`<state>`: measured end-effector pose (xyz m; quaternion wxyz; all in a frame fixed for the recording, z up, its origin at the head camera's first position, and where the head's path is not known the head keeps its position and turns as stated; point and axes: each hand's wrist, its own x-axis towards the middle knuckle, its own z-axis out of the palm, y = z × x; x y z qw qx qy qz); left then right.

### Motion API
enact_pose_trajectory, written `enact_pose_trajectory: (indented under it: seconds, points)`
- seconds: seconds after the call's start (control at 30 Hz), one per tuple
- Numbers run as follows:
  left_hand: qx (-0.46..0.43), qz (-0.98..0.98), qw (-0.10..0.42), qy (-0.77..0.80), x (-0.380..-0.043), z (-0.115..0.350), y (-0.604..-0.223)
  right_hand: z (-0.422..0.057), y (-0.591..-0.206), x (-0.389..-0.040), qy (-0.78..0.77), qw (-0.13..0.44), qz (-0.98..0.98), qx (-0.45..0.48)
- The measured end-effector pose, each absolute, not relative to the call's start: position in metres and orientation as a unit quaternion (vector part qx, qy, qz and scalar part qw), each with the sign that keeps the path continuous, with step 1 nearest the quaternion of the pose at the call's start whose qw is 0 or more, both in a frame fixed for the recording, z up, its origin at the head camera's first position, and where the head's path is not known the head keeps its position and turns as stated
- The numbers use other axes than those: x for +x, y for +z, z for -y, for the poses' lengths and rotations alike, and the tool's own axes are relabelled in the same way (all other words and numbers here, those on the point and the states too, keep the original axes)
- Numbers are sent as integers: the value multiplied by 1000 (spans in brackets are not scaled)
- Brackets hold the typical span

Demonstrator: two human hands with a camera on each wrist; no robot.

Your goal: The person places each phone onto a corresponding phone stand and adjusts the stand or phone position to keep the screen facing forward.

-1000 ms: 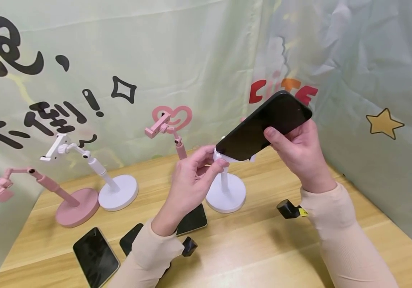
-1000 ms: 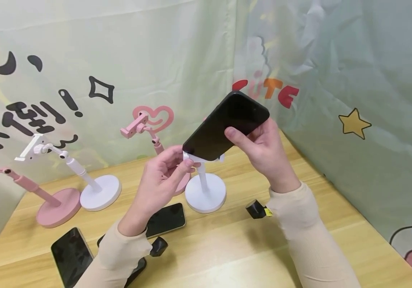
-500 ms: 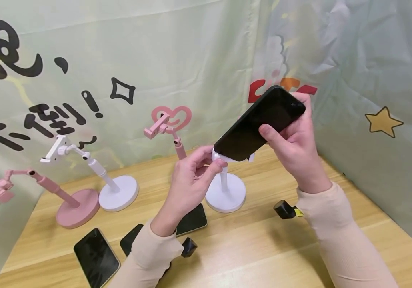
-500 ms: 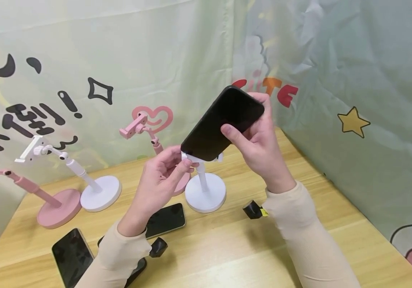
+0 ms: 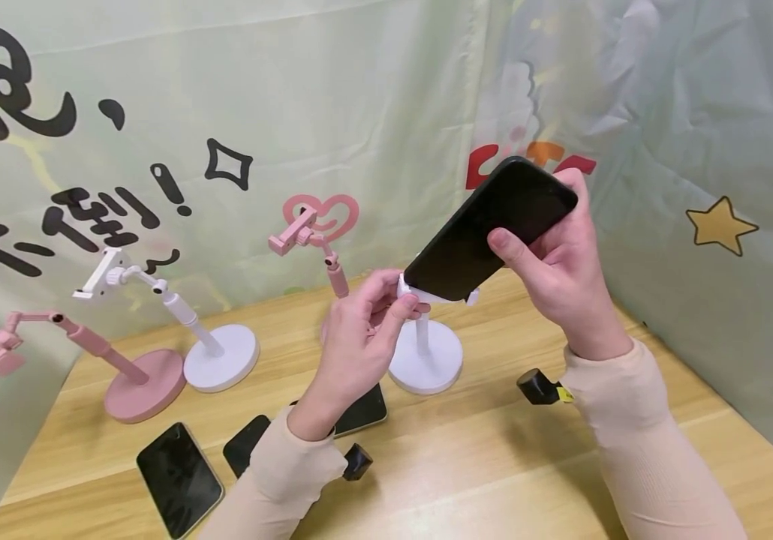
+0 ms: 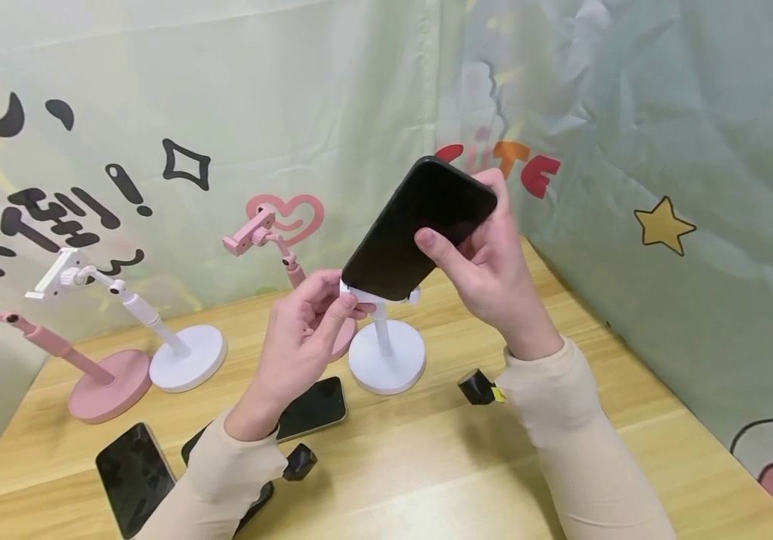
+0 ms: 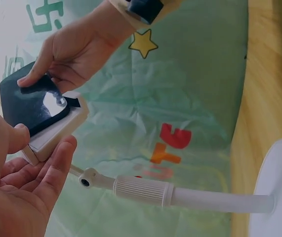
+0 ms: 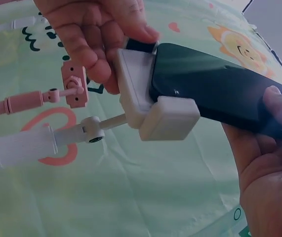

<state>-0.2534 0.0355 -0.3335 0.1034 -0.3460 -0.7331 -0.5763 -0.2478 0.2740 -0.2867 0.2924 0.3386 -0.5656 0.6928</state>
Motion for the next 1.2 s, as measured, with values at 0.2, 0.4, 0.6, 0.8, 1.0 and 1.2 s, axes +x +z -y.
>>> enact_pose_trajectory:
  seconds: [0.2,0.4,0.6,0.8,1.0,1.2]
  points:
    - [-334,720,85,-603,-254,-34,-334,-274,-282,-245,681,294,581,335]
    - [-325,709,69,-622,-253,-33,-330,-276,-277,-242,660,292,606,335]
    - [-325,697,46,-637,-253,-32,-329,-279,-277,-240,648,286,618,342]
    - [-336,693,24,-637,-257,-29,-330,-282,-277,-241,620,246,650,363]
    - [-350,695,19,-628,-259,-29,-330,-284,-277,-236,611,214,677,349]
    - [-364,707,30,-606,-259,-30,-328,-283,-278,-233,604,192,696,339]
